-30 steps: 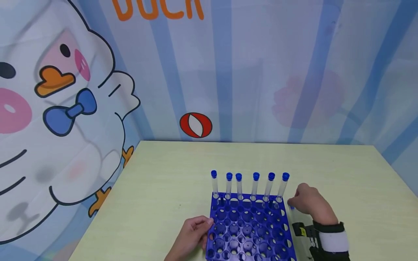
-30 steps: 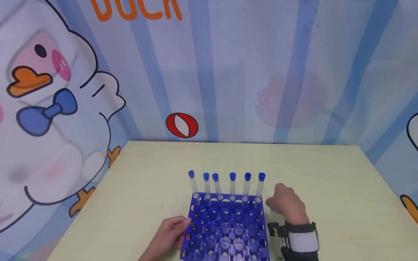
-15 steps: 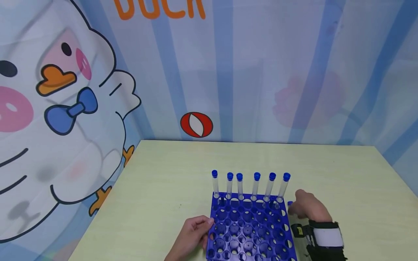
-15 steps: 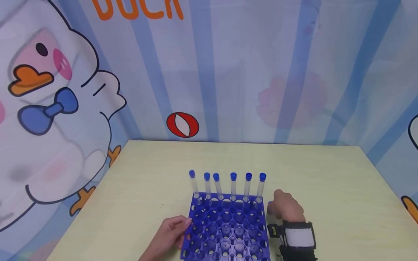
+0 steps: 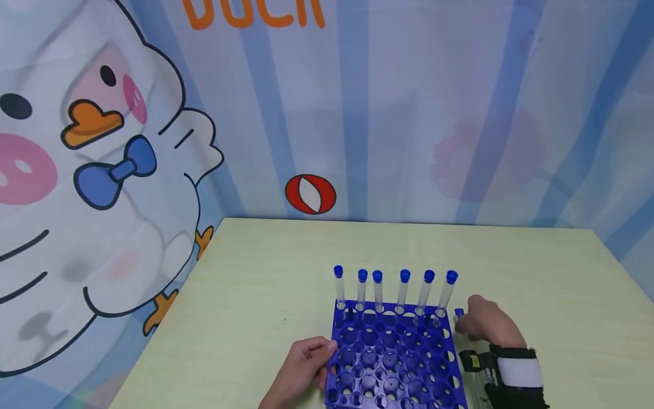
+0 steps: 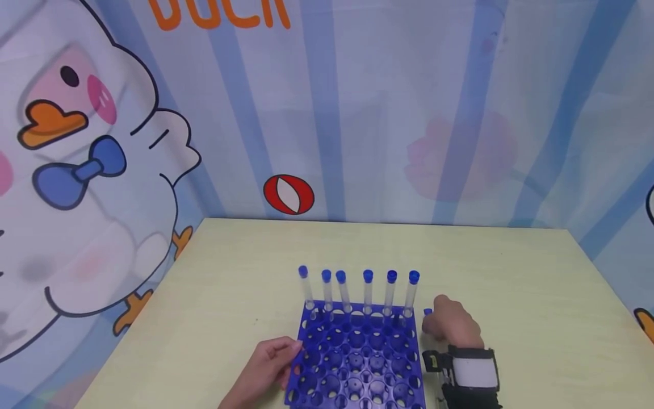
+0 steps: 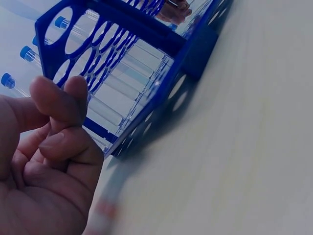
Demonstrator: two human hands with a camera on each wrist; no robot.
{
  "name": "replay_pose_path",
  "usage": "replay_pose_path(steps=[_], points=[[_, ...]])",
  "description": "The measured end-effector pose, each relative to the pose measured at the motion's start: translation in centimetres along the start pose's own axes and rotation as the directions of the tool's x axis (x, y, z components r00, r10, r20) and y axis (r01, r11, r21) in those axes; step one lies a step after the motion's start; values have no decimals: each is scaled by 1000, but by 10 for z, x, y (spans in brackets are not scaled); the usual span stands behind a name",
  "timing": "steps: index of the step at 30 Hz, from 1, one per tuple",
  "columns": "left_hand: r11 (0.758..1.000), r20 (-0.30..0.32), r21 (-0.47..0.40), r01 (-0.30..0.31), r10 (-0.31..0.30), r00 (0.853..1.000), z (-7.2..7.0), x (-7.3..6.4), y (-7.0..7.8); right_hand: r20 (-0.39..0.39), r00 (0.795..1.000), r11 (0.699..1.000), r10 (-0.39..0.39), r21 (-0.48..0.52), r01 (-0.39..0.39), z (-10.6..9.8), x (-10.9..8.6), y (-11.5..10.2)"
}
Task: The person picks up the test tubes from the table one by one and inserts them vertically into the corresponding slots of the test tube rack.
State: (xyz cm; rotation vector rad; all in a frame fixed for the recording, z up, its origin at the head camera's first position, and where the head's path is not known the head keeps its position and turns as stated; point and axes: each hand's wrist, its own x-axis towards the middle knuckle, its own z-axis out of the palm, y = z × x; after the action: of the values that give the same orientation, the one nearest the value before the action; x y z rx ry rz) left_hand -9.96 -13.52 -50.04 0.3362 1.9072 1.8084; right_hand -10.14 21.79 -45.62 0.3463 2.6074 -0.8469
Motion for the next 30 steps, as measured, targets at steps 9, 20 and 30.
replay_pose_path(steps=[9,20,30], points=[[1000,3,-12,-3,3,1000,0,0,-1,-71,997,999,-19,30,22,-20,-19,-9],[1000,4,-8,0,0,1000,0,0,0,-174,984,998,-35,44,43,-42,-53,-19],[1000,1,-10,3,-2,1000,0,1,-1,-245,968,996,-56,47,70,-53,-77,-24]])
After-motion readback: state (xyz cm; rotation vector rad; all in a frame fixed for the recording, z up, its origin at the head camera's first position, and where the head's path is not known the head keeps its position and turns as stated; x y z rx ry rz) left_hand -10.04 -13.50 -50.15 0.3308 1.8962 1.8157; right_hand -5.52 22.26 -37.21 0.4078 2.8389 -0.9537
